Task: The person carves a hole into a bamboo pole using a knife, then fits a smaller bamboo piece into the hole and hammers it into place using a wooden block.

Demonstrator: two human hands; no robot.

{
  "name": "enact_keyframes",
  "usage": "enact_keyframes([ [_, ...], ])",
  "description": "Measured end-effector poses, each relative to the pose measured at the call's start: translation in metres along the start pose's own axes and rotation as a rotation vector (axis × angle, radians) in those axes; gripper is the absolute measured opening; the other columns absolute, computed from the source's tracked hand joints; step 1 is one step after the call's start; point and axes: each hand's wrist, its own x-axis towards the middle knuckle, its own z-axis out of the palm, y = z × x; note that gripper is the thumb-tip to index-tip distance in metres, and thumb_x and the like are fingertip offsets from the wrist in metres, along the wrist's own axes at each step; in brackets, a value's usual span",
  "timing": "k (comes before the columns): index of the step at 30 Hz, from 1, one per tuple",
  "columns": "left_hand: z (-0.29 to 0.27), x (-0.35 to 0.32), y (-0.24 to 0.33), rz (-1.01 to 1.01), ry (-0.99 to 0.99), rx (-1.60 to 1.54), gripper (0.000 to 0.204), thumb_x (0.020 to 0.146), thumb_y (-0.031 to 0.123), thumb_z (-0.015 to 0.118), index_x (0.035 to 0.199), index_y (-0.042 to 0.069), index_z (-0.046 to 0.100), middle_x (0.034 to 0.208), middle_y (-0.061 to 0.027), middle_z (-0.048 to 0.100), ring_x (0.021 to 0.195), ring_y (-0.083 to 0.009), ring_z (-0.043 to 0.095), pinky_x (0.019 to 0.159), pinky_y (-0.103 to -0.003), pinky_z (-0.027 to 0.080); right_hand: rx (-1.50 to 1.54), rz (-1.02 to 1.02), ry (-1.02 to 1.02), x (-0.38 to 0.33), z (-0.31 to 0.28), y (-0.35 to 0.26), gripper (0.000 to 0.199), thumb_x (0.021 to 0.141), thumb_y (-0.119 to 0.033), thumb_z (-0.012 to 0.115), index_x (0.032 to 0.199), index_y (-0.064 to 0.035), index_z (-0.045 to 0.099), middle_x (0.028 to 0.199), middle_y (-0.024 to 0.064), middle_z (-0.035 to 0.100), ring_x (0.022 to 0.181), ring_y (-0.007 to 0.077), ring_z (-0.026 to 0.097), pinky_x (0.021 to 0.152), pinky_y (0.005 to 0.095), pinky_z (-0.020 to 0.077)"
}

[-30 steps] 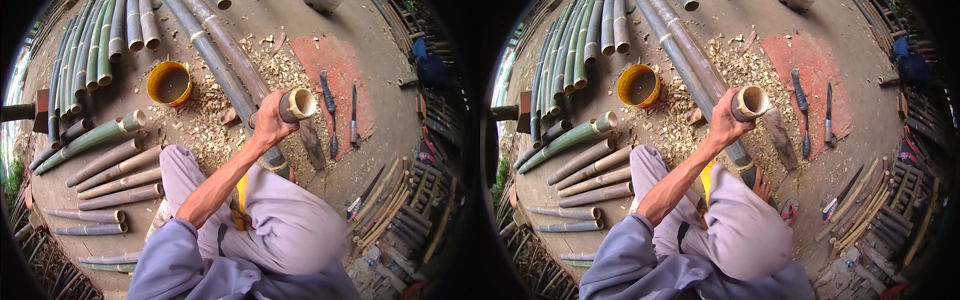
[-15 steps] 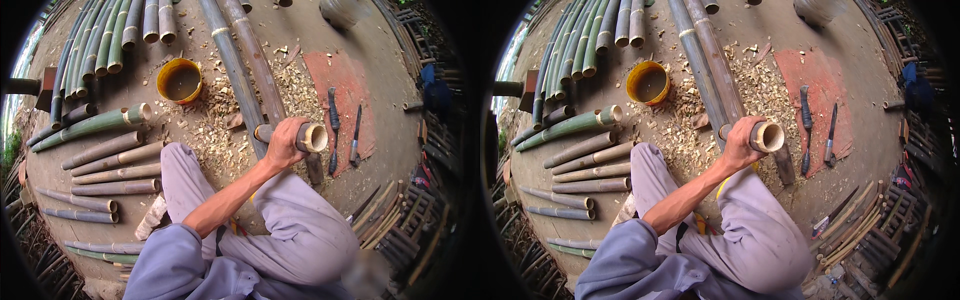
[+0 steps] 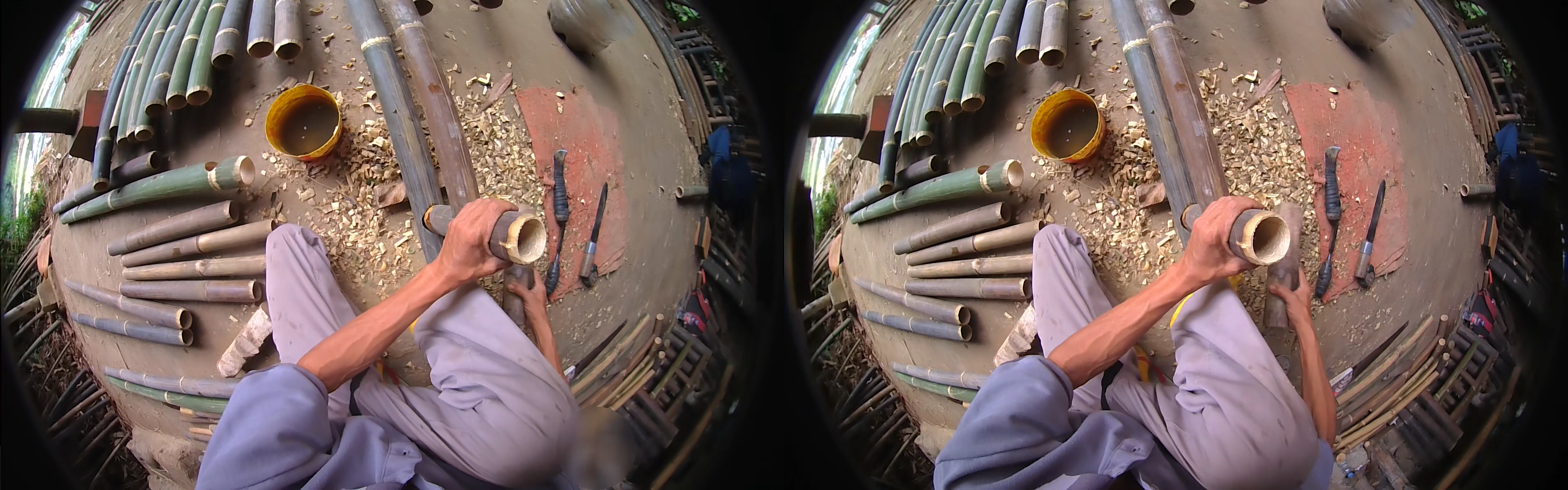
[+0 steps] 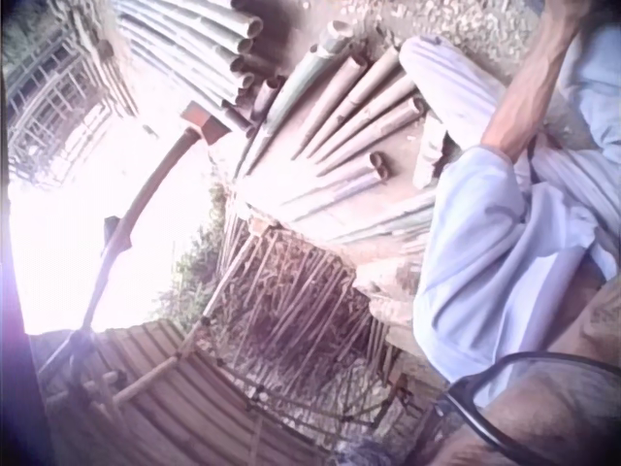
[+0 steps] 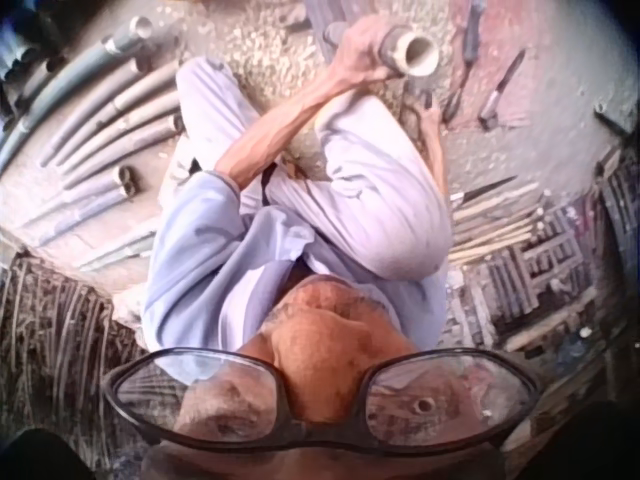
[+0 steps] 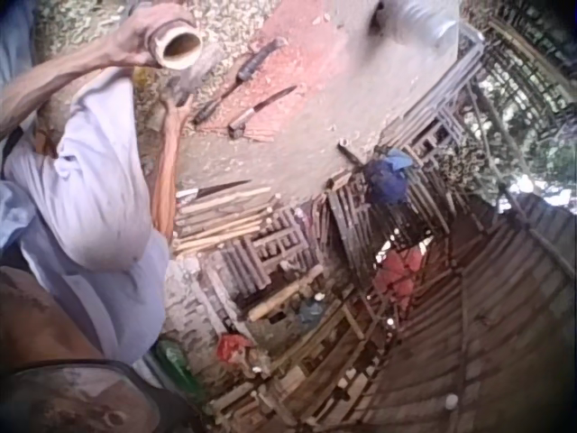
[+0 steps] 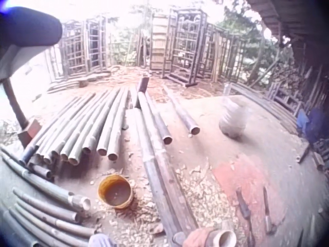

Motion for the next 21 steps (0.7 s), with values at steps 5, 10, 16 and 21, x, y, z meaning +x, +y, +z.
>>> enact_keyframes([
  [5, -0.007, -0.004, 0.001, -0.017, 0.026, 0.037, 0.062, 0.051, 0.014, 0.083, 0.106, 0.003, 0.056, 0.098, -0.0134, 0.062, 0.092, -0.0328, 0.060, 0.082, -0.040, 0.047, 0.014, -0.812, 0.366, -0.125, 0.006, -0.119, 0.095, 0.067, -0.017, 0.069, 0.145, -0.0005, 0.018, 0.143, 0.0195, 0.027, 0.127, 0.0304, 0.036, 0.108, 0.0414, 0.0273],
  [10, 0.005, 0.000, 0.005, -0.006, 0.005, -0.043, 0.062, 0.051, 0.012, 0.081, 0.107, 0.004, 0.055, 0.096, -0.0144, 0.061, 0.091, -0.0347, 0.059, 0.082, -0.041, 0.046, -0.410, -0.791, 0.337, -0.140, 0.022, -0.124, 0.101, 0.065, -0.017, 0.078, 0.146, -0.0060, 0.019, 0.141, 0.0231, 0.036, 0.129, 0.0364, 0.039, 0.104, 0.0434, 0.0355],
  [16, -0.007, -0.011, -0.010, -0.039, 0.021, -0.012, 0.064, 0.050, 0.012, 0.081, 0.107, 0.004, 0.055, 0.097, -0.0147, 0.060, 0.093, -0.0350, 0.058, 0.084, -0.041, 0.045, -0.401, -0.722, 0.080, -0.152, 0.026, -0.191, 0.111, 0.061, -0.015, 0.080, 0.149, -0.0053, 0.012, 0.145, 0.0243, 0.030, 0.128, 0.0375, 0.041, 0.103, 0.0437, 0.0381],
  [21, 0.004, -0.006, -0.002, -0.046, -0.017, -0.058, 0.064, 0.050, 0.013, 0.082, 0.108, 0.004, 0.055, 0.099, -0.0144, 0.061, 0.096, -0.0345, 0.059, 0.086, -0.042, 0.045, -0.180, -0.862, 0.371, -0.159, 0.033, -0.152, 0.109, 0.064, -0.013, 0.073, 0.145, -0.0066, 0.000, 0.137, 0.0211, 0.033, 0.124, 0.0345, 0.041, 0.103, 0.0452, 0.0367],
])
